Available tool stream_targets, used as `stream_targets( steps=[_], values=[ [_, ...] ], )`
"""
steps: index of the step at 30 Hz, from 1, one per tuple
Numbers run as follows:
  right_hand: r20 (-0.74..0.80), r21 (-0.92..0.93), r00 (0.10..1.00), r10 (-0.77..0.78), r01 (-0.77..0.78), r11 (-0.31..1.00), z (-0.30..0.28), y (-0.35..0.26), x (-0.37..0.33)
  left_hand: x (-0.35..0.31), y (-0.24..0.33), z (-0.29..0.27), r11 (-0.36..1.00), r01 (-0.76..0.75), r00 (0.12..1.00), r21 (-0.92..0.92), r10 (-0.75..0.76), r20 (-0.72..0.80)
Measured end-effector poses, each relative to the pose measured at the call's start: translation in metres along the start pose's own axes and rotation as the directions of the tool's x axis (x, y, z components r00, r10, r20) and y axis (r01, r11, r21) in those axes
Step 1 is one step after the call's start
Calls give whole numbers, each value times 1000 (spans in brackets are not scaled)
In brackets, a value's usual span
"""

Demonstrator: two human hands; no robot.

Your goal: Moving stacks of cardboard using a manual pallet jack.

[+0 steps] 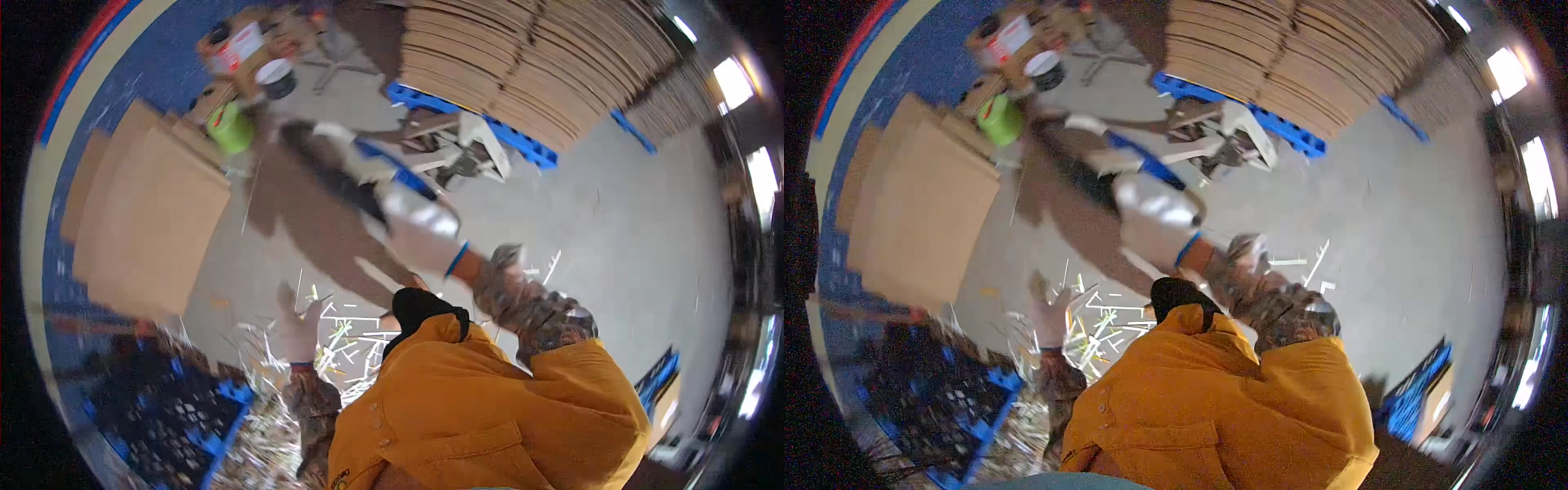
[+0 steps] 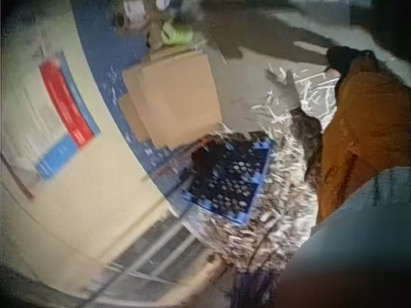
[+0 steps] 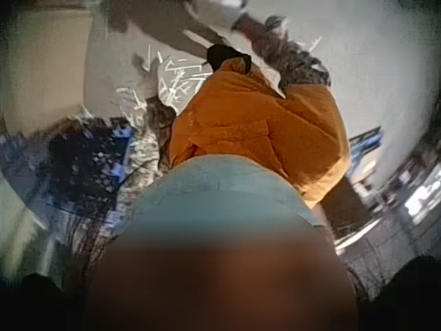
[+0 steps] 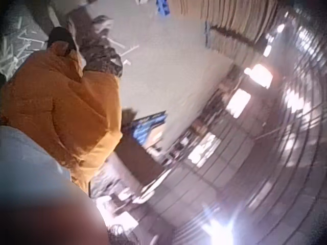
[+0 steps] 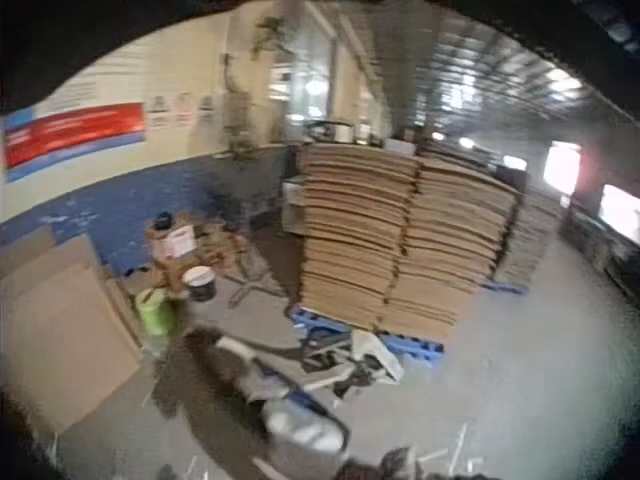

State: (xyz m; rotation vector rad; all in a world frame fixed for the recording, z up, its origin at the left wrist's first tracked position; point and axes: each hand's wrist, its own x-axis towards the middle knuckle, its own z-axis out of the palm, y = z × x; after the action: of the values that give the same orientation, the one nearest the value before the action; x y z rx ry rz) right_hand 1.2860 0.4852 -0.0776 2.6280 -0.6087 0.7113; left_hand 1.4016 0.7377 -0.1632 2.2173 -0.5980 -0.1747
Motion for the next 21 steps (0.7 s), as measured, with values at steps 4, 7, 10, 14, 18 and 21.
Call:
stream_targets(
  steps=[4,7,10,14,18,21],
  values=[
    [674,447,738,24,-434,782,-44,-7,-36,89,96,-19,614,-708,691,348,703,166],
    [640,632,753,-153,-402,663,-76,8,-33,144,88,-26,337,-911,407,237,824,393],
    [731,560,669,-134,-476,678,-75,18,-25,169,109,-23,367,-919,384,147,740,552],
    [583,620,806,-98,-364,695,-56,18,-28,170,127,-19,387,-919,373,69,804,463],
    [607,634,792,-65,-433,641,-50,22,-25,182,125,-14,308,-943,327,127,785,526],
    [548,636,836,-21,-400,660,-52,24,-20,187,113,-17,277,-949,315,152,791,524]
  ],
)
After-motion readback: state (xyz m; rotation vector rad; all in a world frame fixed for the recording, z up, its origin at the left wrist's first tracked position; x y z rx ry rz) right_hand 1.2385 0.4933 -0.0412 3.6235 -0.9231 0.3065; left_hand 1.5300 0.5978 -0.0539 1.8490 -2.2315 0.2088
